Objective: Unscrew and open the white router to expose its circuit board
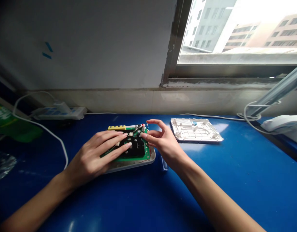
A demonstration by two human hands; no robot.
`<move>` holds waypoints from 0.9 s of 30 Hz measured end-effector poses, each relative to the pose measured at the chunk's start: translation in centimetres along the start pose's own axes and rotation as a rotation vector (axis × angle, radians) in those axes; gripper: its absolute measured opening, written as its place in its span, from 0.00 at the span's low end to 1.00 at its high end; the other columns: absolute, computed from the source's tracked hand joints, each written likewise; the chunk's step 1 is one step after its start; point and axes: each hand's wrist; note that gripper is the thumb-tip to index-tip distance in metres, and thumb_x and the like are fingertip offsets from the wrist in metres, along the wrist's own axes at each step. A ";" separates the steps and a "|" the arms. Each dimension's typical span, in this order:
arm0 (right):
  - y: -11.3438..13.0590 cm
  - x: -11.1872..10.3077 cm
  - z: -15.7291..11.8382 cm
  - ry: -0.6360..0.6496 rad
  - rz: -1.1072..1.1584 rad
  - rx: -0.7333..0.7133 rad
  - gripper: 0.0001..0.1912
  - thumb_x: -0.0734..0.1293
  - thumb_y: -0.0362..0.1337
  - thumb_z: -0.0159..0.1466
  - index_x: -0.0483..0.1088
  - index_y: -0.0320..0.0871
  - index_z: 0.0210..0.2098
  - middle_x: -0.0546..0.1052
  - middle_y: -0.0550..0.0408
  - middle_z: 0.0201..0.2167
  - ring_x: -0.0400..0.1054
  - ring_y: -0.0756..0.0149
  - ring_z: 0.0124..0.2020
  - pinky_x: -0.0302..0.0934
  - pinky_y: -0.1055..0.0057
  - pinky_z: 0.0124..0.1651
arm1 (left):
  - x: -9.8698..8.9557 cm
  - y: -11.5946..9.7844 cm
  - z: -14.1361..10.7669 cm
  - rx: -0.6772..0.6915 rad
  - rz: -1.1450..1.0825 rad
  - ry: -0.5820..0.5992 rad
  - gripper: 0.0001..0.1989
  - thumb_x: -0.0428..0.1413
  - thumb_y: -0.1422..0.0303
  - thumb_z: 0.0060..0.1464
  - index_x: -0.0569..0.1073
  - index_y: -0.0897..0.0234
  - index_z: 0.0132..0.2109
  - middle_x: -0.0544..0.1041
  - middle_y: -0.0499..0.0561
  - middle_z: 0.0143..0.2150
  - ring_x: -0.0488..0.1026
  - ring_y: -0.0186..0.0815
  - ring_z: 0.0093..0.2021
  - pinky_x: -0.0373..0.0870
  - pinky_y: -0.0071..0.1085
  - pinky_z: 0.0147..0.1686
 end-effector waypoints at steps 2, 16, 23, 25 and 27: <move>-0.1 0.0 -0.1 -0.005 0.026 -0.019 0.34 0.84 0.43 0.55 0.69 0.51 0.56 0.84 0.55 0.36 0.78 0.64 0.35 0.70 0.70 0.39 | 0.0 0.0 -0.2 -0.164 -0.039 0.027 0.29 0.65 0.69 0.63 0.71 0.62 0.69 0.71 0.63 0.70 0.64 0.57 0.71 0.67 0.58 0.67; -1.1 -0.3 -0.4 -0.106 0.053 -0.084 0.37 0.84 0.45 0.54 0.70 0.55 0.59 0.81 0.60 0.33 0.76 0.65 0.37 0.68 0.69 0.43 | 2.0 -1.2 -0.2 -1.154 -0.715 -0.327 0.30 0.60 0.56 0.66 0.65 0.51 0.71 0.78 0.48 0.39 0.77 0.39 0.35 0.76 0.32 0.36; -0.9 -0.7 -0.9 -0.107 0.023 -0.052 0.36 0.84 0.47 0.53 0.71 0.52 0.56 0.82 0.58 0.35 0.77 0.62 0.40 0.68 0.65 0.45 | 3.6 0.0 0.2 -1.120 -0.798 -0.370 0.27 0.60 0.59 0.66 0.68 0.55 0.69 0.77 0.49 0.39 0.75 0.38 0.36 0.74 0.32 0.37; -0.7 -0.8 -1.0 -0.104 0.020 -0.057 0.35 0.84 0.47 0.53 0.71 0.52 0.55 0.82 0.58 0.36 0.77 0.62 0.41 0.68 0.65 0.46 | 3.8 0.6 0.6 -1.115 -0.845 -0.378 0.28 0.60 0.60 0.66 0.67 0.56 0.70 0.77 0.49 0.39 0.76 0.38 0.35 0.75 0.32 0.37; -0.6 -0.7 -1.0 -0.106 0.029 -0.064 0.34 0.84 0.47 0.54 0.71 0.52 0.55 0.82 0.58 0.35 0.77 0.62 0.41 0.67 0.66 0.47 | 3.8 1.0 1.1 -1.121 -0.873 -0.381 0.28 0.60 0.60 0.66 0.67 0.57 0.70 0.78 0.49 0.38 0.77 0.38 0.34 0.75 0.32 0.35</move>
Point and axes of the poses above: each hand's wrist, its own z-axis towards the middle knuckle, its own x-axis out of the palm, y = z × x
